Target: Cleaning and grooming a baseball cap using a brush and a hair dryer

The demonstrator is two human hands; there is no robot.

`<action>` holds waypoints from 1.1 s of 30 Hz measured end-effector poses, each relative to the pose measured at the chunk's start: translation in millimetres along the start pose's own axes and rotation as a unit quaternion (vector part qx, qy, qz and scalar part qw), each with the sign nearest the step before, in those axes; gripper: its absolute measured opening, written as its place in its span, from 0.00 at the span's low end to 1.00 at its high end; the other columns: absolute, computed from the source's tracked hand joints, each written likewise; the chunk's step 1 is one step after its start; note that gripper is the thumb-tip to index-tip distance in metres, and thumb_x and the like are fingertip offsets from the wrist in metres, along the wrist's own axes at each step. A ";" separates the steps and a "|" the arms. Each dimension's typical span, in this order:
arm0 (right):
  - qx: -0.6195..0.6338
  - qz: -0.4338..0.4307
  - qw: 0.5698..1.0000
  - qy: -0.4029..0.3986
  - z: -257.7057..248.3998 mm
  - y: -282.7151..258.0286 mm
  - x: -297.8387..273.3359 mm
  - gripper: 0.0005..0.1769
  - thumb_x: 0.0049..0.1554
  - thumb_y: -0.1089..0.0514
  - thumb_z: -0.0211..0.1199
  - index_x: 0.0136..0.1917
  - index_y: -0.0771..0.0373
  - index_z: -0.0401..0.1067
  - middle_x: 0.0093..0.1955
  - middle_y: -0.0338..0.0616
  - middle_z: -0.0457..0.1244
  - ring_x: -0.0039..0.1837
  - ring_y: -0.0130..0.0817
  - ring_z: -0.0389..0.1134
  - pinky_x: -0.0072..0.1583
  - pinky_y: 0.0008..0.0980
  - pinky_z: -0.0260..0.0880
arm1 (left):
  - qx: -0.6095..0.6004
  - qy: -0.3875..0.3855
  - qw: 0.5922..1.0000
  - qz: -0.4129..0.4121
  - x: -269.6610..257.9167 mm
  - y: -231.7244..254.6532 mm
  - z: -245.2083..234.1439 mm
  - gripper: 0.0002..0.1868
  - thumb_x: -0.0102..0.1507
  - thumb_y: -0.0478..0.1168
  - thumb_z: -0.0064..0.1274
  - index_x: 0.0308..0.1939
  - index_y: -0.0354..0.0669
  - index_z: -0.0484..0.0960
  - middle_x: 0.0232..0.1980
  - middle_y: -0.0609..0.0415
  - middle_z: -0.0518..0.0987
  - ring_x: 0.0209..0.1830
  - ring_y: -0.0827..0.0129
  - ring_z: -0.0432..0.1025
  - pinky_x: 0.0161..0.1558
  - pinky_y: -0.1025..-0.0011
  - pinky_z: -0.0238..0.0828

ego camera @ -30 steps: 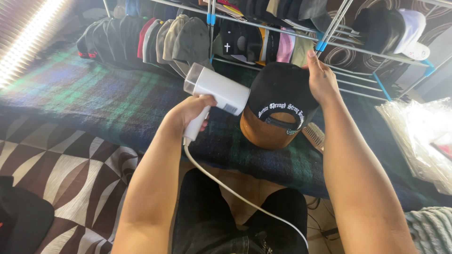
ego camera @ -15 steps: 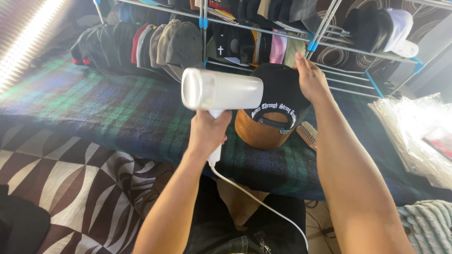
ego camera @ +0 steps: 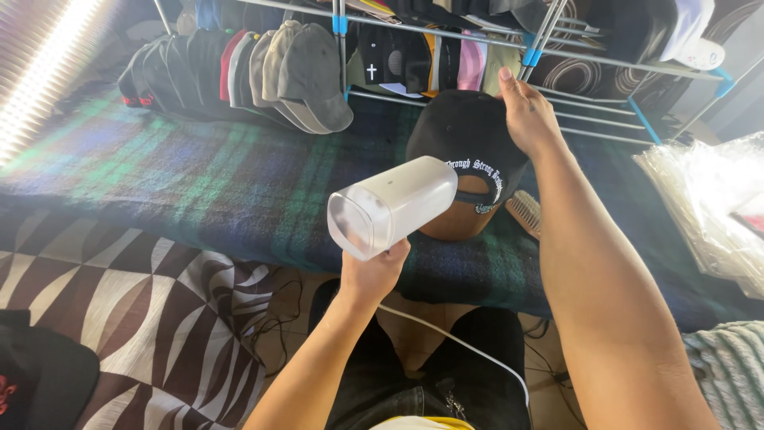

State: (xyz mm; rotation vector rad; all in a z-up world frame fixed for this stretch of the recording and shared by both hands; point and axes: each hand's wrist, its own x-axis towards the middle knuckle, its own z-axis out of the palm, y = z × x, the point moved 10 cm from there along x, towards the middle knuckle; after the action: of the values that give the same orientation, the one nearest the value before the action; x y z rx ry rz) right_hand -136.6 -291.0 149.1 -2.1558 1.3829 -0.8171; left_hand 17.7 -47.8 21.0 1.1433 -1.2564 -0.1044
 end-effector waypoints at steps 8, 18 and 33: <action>0.026 0.019 0.999 0.020 -5.2 6.9 1.3 0.52 0.52 0.17 0.27 0.60 0.51 0.77 0.69 0.53 0.62 0.71 0.51 0.60 0.67 0.48 0.56 | 0.106 -0.038 0.986 -0.122 -24.2 -34.9 -18.8 0.19 0.60 0.46 0.52 0.53 0.49 0.80 0.48 0.54 0.83 0.50 0.60 0.77 0.46 0.63 0.75; 0.281 0.048 0.951 0.119 -39.5 42.9 -22.9 0.31 0.57 0.30 0.45 0.57 0.49 0.77 0.57 0.30 0.69 0.62 0.26 0.67 0.58 0.35 0.63 | 0.253 -0.202 0.929 -0.181 142.5 130.0 -4.4 0.31 0.64 0.50 0.52 0.64 0.34 0.63 0.52 0.44 0.79 0.49 0.53 0.75 0.44 0.57 0.77; 0.122 0.014 0.990 0.069 -56.4 27.7 -160.6 0.25 0.63 0.49 0.55 0.25 0.57 0.67 0.25 0.34 0.59 0.34 0.27 0.60 0.56 0.34 0.67 | 0.375 -0.346 0.851 -0.123 129.5 158.9 68.4 0.22 0.65 0.43 0.46 0.61 0.39 0.68 0.52 0.45 0.79 0.50 0.52 0.77 0.47 0.56 0.79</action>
State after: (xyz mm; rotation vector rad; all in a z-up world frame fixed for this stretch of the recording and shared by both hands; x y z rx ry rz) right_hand -245.2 -157.9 133.7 -1.9210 1.3002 -1.0825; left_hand -65.8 -93.2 215.1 2.0678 -1.8600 -0.2464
